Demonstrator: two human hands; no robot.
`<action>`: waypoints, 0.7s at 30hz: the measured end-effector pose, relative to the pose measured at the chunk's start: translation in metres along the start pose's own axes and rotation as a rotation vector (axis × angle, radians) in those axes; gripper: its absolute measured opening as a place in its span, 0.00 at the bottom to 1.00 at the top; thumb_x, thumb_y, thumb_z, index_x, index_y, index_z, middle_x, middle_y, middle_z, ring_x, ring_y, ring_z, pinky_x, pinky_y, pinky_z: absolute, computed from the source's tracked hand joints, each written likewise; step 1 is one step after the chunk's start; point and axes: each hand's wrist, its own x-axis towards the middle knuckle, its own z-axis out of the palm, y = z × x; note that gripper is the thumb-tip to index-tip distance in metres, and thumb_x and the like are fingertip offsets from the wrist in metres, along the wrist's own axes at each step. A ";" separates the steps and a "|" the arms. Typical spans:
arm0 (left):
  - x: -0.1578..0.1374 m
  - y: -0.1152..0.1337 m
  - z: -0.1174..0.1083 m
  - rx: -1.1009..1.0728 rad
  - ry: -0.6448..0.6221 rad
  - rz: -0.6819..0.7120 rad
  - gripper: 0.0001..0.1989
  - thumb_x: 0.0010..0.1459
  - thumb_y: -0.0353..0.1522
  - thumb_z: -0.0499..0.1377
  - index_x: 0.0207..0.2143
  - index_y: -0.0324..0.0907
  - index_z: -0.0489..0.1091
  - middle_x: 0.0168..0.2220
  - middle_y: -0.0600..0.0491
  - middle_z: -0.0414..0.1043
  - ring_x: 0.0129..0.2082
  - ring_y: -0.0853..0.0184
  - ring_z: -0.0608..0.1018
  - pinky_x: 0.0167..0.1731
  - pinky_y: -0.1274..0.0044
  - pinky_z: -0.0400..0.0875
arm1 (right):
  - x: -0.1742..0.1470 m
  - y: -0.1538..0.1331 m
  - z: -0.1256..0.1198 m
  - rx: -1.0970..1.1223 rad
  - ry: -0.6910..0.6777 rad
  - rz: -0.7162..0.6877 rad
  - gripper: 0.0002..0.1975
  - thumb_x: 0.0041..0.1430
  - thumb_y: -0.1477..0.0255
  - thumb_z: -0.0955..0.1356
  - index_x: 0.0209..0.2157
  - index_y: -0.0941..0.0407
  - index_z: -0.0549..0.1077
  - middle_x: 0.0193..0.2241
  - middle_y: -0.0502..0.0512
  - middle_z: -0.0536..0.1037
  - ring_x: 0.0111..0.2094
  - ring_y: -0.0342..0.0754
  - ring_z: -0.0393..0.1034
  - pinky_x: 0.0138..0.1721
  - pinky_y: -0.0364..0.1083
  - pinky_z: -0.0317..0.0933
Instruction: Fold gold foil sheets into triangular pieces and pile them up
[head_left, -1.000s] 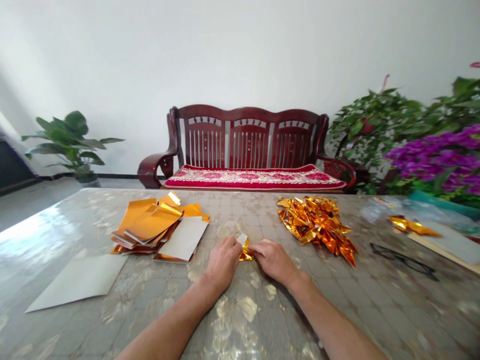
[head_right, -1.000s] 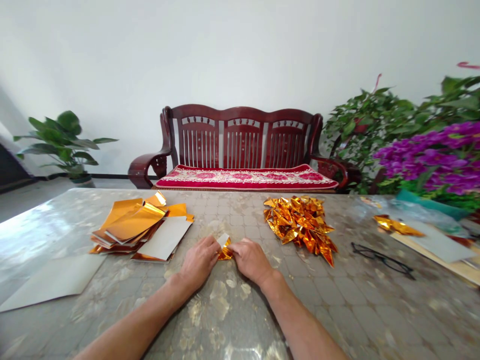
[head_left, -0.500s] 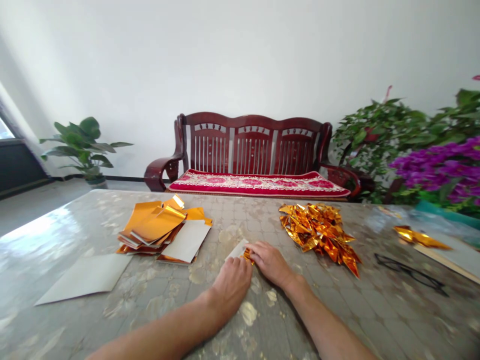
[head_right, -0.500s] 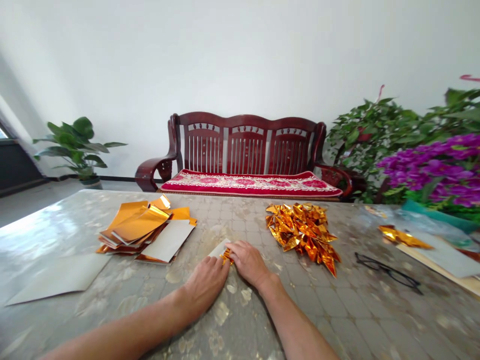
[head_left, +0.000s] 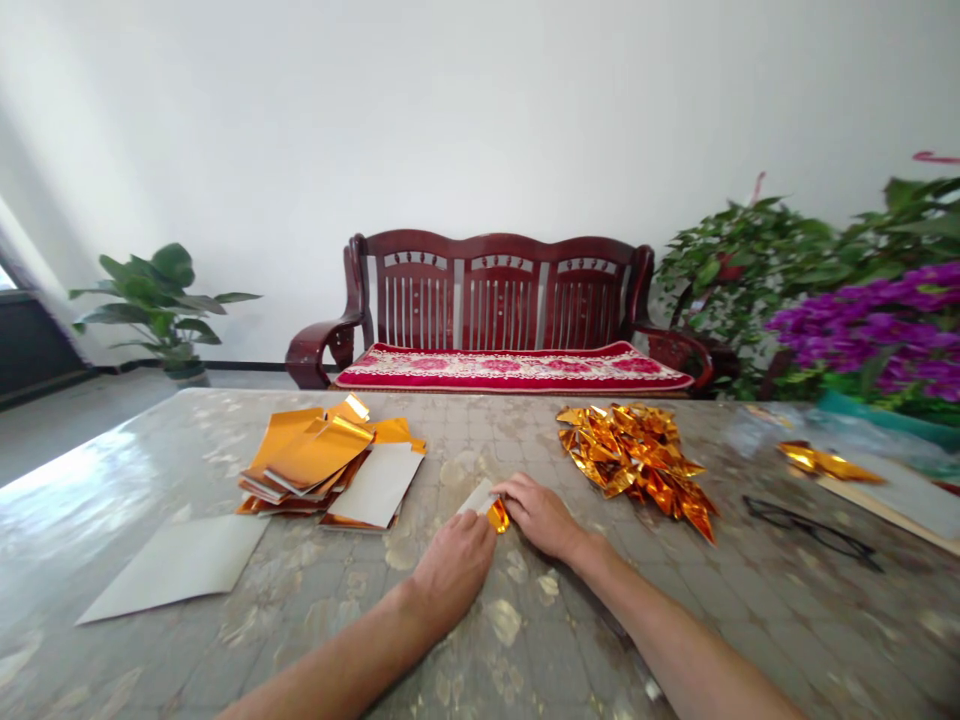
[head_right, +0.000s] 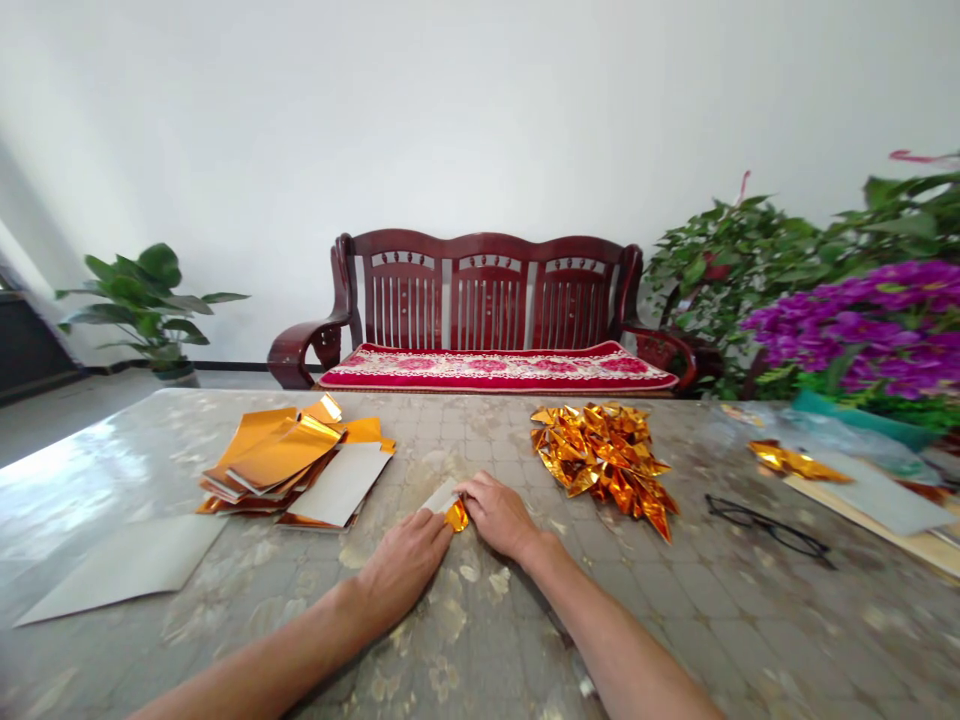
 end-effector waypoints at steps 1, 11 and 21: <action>-0.001 -0.002 0.000 -0.009 -0.001 0.007 0.10 0.63 0.24 0.51 0.42 0.39 0.70 0.41 0.46 0.72 0.42 0.59 0.72 0.41 0.70 0.67 | 0.001 0.000 -0.001 0.011 -0.010 -0.006 0.15 0.64 0.75 0.62 0.47 0.52 0.75 0.42 0.53 0.75 0.43 0.45 0.71 0.45 0.41 0.61; -0.007 -0.016 -0.019 -0.079 -0.041 -0.030 0.11 0.64 0.26 0.50 0.46 0.42 0.68 0.42 0.49 0.73 0.43 0.59 0.73 0.44 0.69 0.69 | 0.008 0.000 -0.006 0.025 -0.053 -0.029 0.04 0.60 0.72 0.67 0.34 0.53 0.76 0.35 0.49 0.72 0.36 0.43 0.69 0.38 0.41 0.58; -0.011 -0.004 -0.011 -0.084 -0.028 -0.076 0.17 0.63 0.25 0.51 0.53 0.41 0.66 0.47 0.47 0.71 0.46 0.58 0.72 0.46 0.67 0.69 | 0.012 -0.014 -0.002 -0.108 -0.054 0.120 0.05 0.59 0.69 0.67 0.30 0.54 0.73 0.32 0.48 0.72 0.32 0.42 0.67 0.31 0.41 0.50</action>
